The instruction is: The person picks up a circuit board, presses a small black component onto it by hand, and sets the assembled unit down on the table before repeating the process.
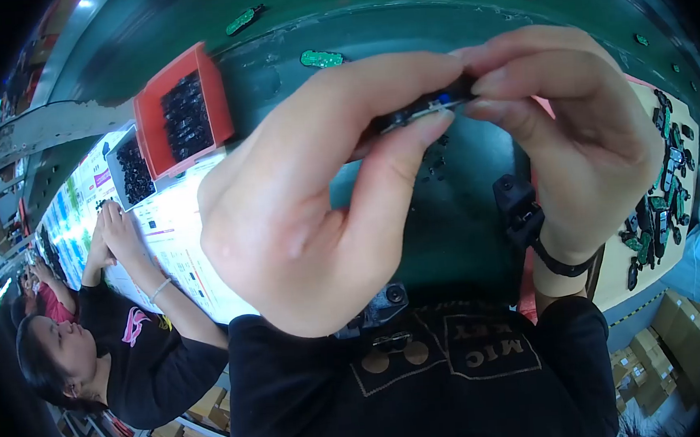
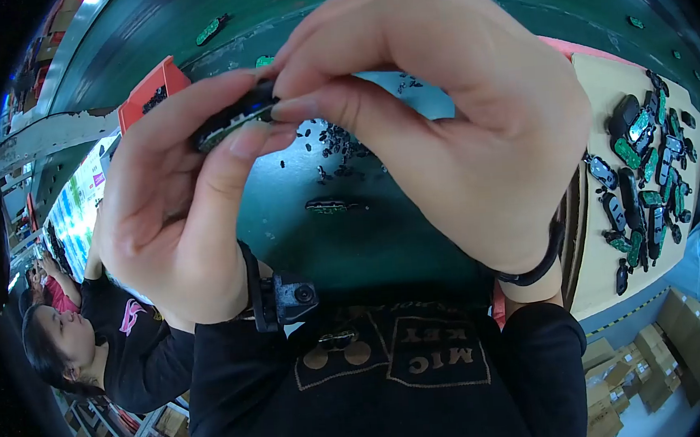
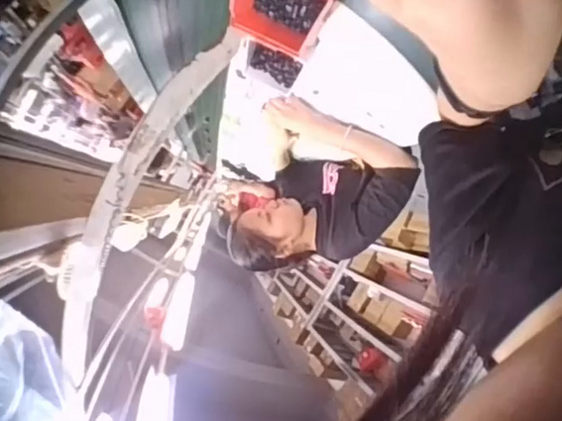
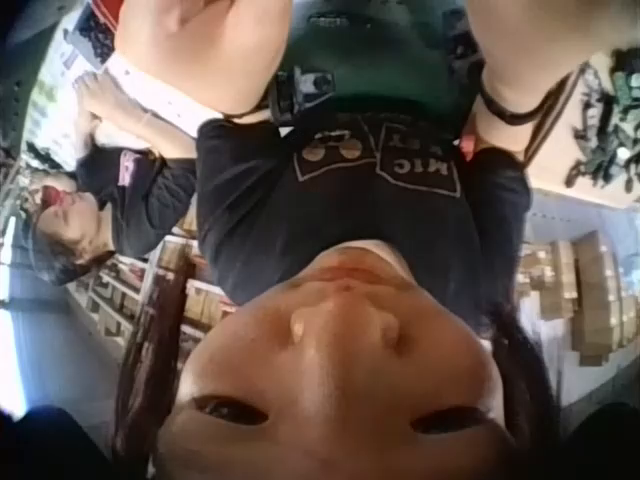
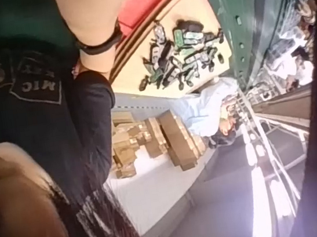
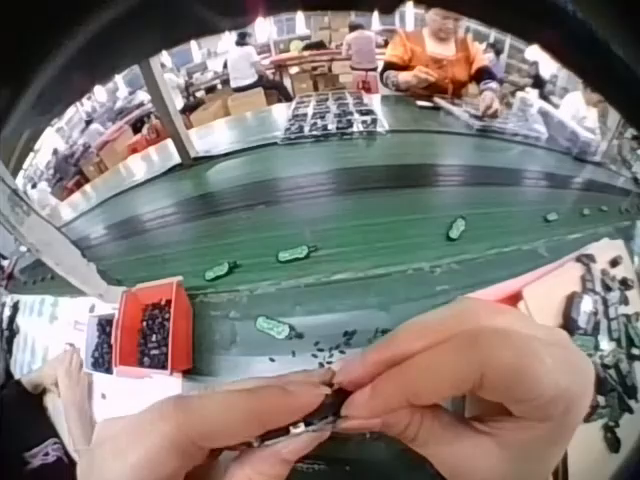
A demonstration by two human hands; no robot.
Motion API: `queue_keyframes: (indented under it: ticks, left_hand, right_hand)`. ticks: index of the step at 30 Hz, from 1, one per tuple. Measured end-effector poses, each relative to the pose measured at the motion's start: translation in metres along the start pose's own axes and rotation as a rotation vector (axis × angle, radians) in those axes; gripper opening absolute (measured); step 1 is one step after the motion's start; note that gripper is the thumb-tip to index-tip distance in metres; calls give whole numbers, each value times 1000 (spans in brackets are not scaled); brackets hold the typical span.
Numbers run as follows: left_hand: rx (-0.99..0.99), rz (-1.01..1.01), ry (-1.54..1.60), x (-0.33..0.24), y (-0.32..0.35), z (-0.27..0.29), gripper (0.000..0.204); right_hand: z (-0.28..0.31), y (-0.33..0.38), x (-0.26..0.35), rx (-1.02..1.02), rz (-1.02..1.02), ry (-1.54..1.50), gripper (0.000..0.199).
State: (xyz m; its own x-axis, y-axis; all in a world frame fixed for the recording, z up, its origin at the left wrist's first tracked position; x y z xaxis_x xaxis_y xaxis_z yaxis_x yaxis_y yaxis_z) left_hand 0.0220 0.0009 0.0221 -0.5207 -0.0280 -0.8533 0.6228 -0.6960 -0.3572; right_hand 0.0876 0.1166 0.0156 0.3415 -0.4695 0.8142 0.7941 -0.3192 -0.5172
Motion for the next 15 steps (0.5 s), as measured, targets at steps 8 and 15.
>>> queue_keyframes:
  ticks: [8, 15]
  left_hand:
    - [-42, -196, -101, -12, 7, -8, 20]
    - [36, 243, 416, 16, -1, -9, 25]
  right_hand:
    - [7, 2, -14, 26, -38, -221, 23]
    - [13, 1, -26, 137, -138, -408, 23]
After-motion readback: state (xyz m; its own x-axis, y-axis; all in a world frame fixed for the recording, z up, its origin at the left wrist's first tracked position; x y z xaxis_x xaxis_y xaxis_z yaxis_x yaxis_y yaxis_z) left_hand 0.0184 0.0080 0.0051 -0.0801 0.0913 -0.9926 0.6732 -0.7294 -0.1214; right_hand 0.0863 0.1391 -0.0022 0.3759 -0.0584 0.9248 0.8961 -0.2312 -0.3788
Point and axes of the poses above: each hand's wrist, its own y-axis away from the middle knuckle, its own z-axis out of the back of the hand, x = y × z, the point moved 7 cm from there along -y, towards the middle knuckle
